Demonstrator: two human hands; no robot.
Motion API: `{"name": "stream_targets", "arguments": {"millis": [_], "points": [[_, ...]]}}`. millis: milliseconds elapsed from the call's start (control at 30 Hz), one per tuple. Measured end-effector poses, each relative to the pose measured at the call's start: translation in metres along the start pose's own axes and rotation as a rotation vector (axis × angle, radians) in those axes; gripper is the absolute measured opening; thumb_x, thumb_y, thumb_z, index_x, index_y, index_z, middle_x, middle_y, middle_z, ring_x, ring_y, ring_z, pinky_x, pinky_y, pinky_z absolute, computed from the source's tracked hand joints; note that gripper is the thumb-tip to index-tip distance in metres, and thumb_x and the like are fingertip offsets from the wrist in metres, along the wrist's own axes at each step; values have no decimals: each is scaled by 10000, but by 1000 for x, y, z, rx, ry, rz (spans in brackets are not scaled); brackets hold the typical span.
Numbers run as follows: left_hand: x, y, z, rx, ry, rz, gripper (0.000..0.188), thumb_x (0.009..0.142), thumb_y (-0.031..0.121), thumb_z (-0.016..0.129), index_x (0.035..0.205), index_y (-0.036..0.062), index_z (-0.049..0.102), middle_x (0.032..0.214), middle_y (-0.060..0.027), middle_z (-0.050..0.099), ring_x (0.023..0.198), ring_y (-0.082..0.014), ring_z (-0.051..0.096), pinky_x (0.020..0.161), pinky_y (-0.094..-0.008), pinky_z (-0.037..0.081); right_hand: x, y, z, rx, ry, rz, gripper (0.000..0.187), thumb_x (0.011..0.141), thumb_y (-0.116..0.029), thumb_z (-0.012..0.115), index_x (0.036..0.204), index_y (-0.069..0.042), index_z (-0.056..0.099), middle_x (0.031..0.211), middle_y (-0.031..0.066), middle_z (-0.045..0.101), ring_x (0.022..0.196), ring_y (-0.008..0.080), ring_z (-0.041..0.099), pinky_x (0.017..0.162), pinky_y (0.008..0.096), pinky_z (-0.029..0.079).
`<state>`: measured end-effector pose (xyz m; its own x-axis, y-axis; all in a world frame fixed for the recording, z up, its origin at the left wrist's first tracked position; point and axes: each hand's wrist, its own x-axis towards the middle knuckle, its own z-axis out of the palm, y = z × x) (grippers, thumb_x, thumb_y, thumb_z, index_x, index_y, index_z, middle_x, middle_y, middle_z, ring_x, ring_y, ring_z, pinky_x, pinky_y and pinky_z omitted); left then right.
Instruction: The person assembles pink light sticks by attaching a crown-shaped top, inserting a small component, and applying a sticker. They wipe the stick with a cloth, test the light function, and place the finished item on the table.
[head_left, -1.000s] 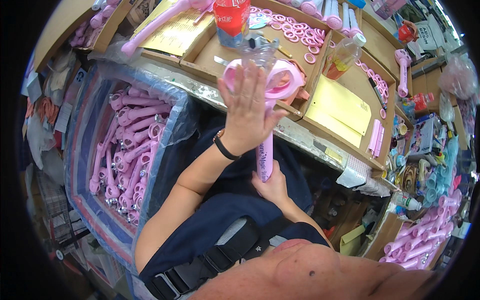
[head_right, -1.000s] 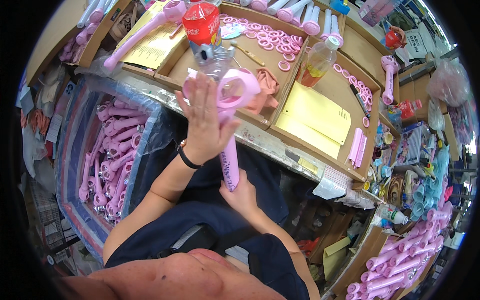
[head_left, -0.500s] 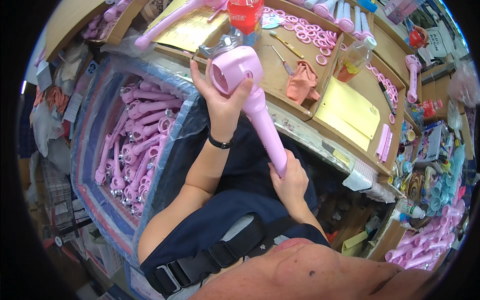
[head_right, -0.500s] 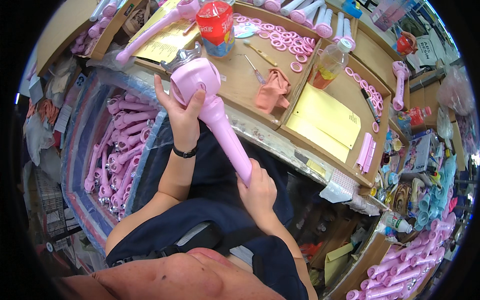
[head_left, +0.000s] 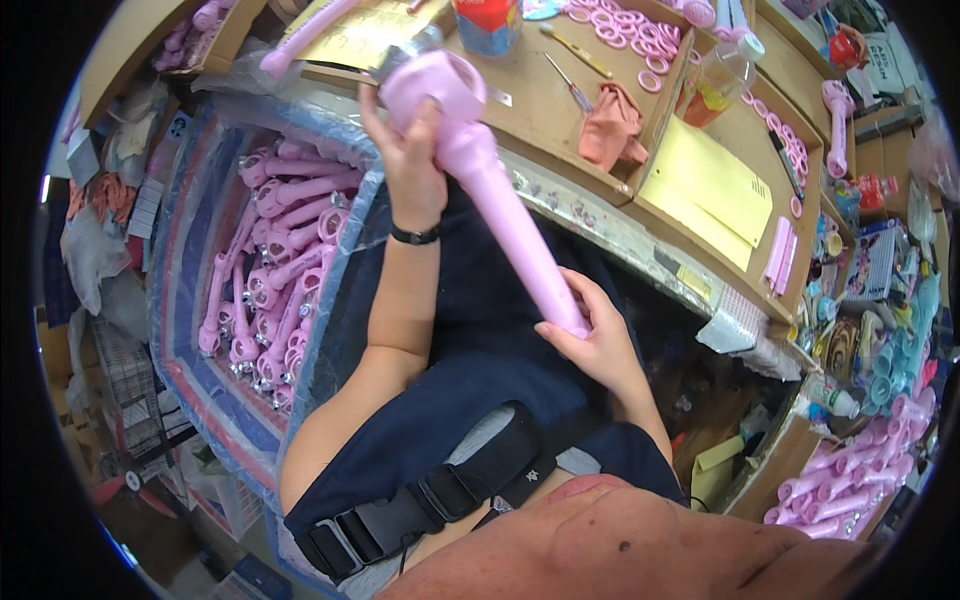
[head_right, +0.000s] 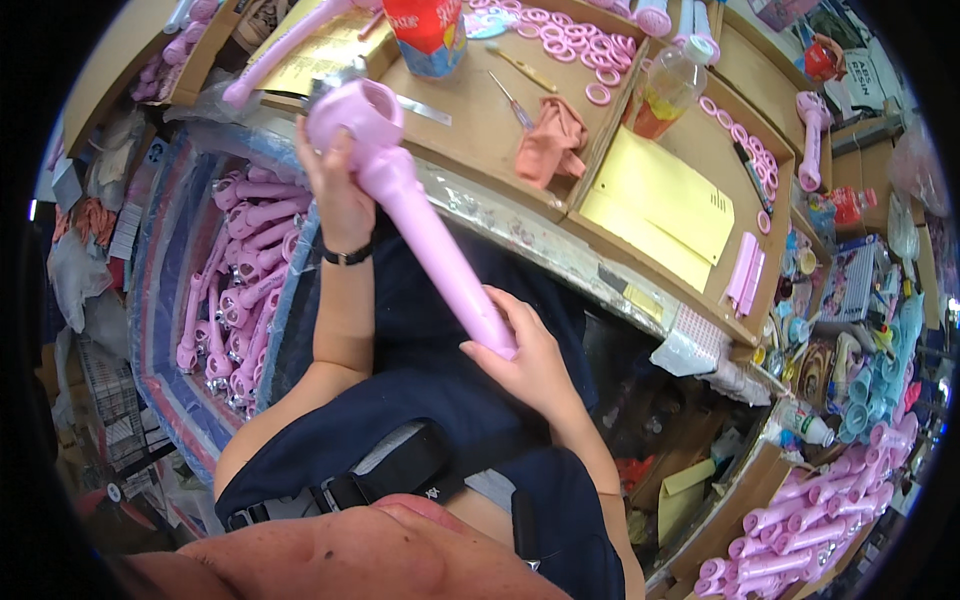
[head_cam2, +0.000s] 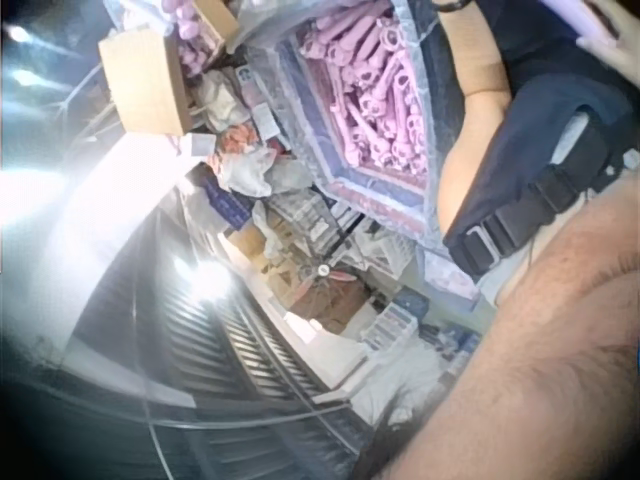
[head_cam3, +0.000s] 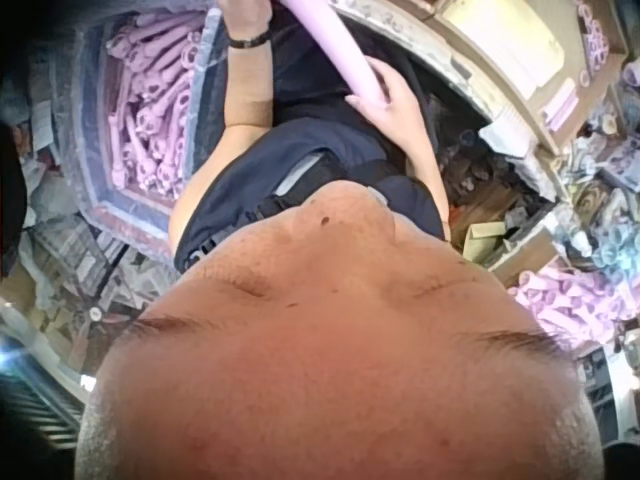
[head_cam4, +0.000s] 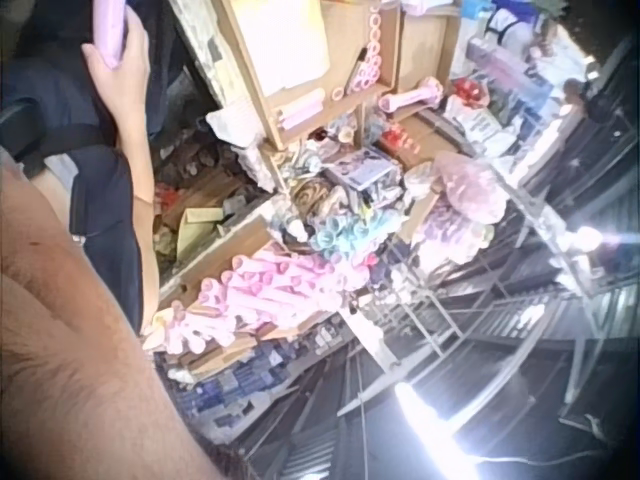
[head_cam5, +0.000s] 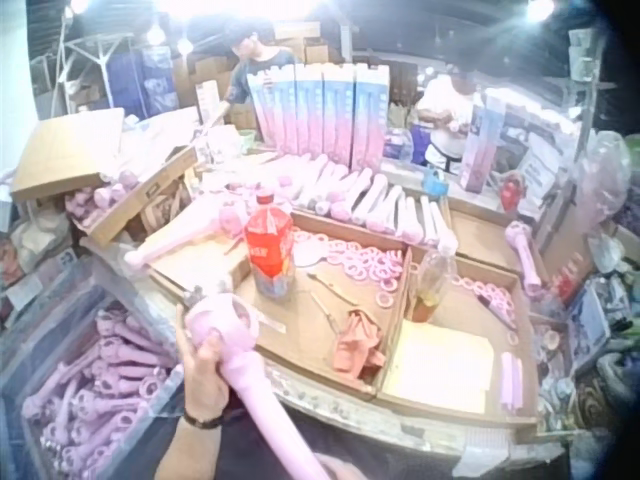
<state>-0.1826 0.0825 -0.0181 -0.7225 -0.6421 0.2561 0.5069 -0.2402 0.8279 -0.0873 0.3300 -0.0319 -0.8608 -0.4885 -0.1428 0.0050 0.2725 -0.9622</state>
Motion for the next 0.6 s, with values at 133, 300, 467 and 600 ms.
{"name": "stream_targets", "arguments": {"millis": [133, 300, 467, 600], "points": [[22, 9, -11, -84, 1, 26, 669, 879, 237, 627, 1378, 42, 226, 1133, -112, 496, 929, -165, 555, 764, -288, 499, -3, 13, -13, 913, -384, 132, 682, 834, -123, 662, 1402, -29, 295, 1231, 179, 523, 1047, 243, 579, 800, 333, 524], [33, 6, -12, -72, 103, 95, 660, 818, 137, 709, 1293, -21, 279, 1156, -127, 497, 967, -172, 568, 777, -297, 531, 2, 25, -7, 1443, -479, 335, 589, 959, -382, 461, 1334, 54, 336, 1240, 275, 491, 851, 272, 661, 625, 329, 593], [32, 3, -18, -155, 98, 85, 621, 835, 210, 695, 1283, 1, 318, 1135, -122, 515, 948, -189, 582, 763, -306, 540, 4, 26, -4, 1443, -428, 358, 570, 960, -373, 464, 1322, 55, 359, 1194, 237, 531, 775, 199, 633, 635, 320, 563], [31, 4, -22, -173, 56, 79, 534, 868, 323, 644, 1232, 16, 401, 1078, -124, 545, 918, -207, 598, 746, -315, 548, 4, 22, -4, 1279, -375, 273, 534, 951, -319, 501, 1329, 35, 369, 1132, 183, 565, 765, 159, 610, 646, 297, 535]]}}
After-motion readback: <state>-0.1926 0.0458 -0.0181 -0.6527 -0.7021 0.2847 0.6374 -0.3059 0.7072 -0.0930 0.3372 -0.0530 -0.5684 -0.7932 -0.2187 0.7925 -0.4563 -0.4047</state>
